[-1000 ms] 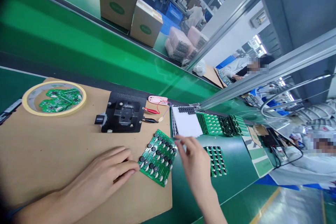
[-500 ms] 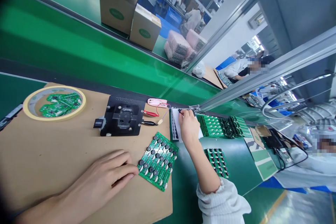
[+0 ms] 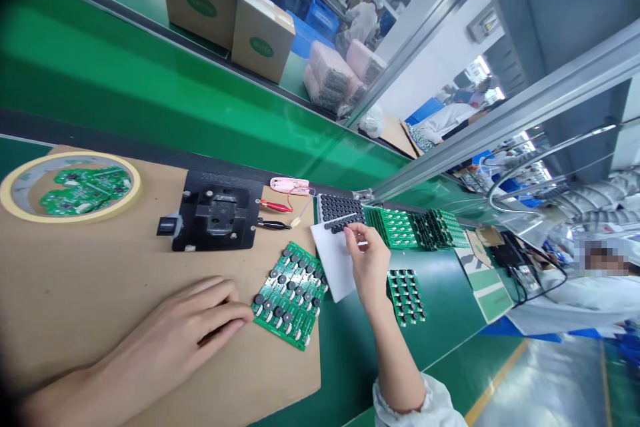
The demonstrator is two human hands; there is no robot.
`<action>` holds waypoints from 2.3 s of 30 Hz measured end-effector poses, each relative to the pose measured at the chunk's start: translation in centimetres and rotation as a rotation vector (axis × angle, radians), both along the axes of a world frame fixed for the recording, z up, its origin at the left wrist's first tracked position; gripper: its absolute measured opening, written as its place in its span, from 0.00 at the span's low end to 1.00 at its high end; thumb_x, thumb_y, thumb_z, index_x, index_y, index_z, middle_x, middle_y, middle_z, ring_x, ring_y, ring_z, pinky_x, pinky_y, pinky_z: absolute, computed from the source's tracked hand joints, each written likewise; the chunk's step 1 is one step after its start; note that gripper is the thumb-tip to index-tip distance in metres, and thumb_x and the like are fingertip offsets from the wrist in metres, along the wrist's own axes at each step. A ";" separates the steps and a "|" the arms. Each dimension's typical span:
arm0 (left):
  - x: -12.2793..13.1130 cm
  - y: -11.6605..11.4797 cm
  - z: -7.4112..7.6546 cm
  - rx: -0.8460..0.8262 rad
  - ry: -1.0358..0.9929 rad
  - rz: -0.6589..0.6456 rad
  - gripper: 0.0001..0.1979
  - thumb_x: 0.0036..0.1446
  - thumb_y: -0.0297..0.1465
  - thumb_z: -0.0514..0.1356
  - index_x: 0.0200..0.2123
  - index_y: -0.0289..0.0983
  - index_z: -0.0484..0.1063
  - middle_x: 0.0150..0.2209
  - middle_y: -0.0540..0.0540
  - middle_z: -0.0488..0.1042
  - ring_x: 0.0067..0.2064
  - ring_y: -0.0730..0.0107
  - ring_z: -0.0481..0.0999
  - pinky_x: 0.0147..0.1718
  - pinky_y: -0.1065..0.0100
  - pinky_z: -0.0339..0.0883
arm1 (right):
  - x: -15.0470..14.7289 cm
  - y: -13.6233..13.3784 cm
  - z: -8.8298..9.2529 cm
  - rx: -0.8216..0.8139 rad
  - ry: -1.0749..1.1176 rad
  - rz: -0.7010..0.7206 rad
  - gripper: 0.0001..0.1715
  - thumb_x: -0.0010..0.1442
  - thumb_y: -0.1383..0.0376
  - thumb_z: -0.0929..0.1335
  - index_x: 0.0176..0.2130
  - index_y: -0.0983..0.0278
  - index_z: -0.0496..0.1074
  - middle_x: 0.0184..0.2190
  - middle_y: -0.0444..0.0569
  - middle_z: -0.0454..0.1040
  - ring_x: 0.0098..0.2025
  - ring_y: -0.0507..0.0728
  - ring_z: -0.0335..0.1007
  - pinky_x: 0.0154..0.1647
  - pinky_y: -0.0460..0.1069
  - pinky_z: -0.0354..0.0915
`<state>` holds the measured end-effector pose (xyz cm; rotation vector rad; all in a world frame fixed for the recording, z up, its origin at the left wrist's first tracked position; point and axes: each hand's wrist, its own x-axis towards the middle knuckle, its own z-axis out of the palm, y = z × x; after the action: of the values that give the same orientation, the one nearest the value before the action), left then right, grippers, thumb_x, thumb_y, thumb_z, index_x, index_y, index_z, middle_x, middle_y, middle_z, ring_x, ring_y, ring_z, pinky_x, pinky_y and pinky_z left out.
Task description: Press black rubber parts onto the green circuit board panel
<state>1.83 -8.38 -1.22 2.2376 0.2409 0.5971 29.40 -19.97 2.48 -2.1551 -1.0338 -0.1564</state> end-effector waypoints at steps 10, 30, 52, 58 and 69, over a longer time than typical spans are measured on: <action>0.0 0.1 -0.3 0.034 0.009 -0.004 0.10 0.62 0.20 0.56 0.33 0.39 0.73 0.32 0.51 0.68 0.34 0.68 0.70 0.32 0.68 0.60 | -9.5 -6.4 -0.6 -0.172 0.185 0.244 0.09 0.66 0.61 0.68 0.37 0.62 0.77 0.25 0.42 0.66 0.24 0.51 0.62 0.23 0.44 0.59; 0.2 -0.3 -0.2 0.062 0.031 0.008 0.10 0.63 0.21 0.56 0.32 0.38 0.73 0.32 0.49 0.69 0.34 0.65 0.70 0.32 0.66 0.59 | -10.6 -7.1 -2.1 -0.139 0.018 0.291 0.08 0.69 0.62 0.67 0.39 0.61 0.76 0.26 0.43 0.69 0.23 0.51 0.65 0.22 0.43 0.63; 0.1 -0.1 -0.4 0.092 0.016 0.007 0.11 0.65 0.22 0.55 0.33 0.38 0.74 0.32 0.49 0.69 0.34 0.66 0.69 0.32 0.66 0.59 | -6.6 -6.9 -0.3 -0.311 -0.357 0.685 0.14 0.72 0.68 0.63 0.44 0.57 0.78 0.32 0.47 0.74 0.29 0.54 0.69 0.28 0.49 0.63; 0.1 -0.2 -0.3 0.065 0.038 -0.011 0.11 0.65 0.22 0.55 0.32 0.38 0.73 0.32 0.49 0.69 0.34 0.66 0.70 0.33 0.67 0.59 | -6.3 -6.6 -0.1 -0.273 -0.409 0.712 0.17 0.71 0.71 0.62 0.45 0.56 0.78 0.33 0.47 0.74 0.28 0.53 0.65 0.28 0.48 0.61; -0.2 -0.4 0.5 0.113 0.073 0.001 0.05 0.63 0.26 0.61 0.35 0.39 0.77 0.32 0.51 0.74 0.37 0.68 0.72 0.36 0.67 0.65 | -5.7 -7.6 -0.6 -0.275 -0.370 0.818 0.19 0.72 0.62 0.60 0.51 0.43 0.76 0.35 0.48 0.77 0.34 0.58 0.77 0.27 0.51 0.73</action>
<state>1.64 -8.83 -0.69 2.3710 0.2507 0.5426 23.65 -27.54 1.85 -1.7835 -2.1683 -0.0187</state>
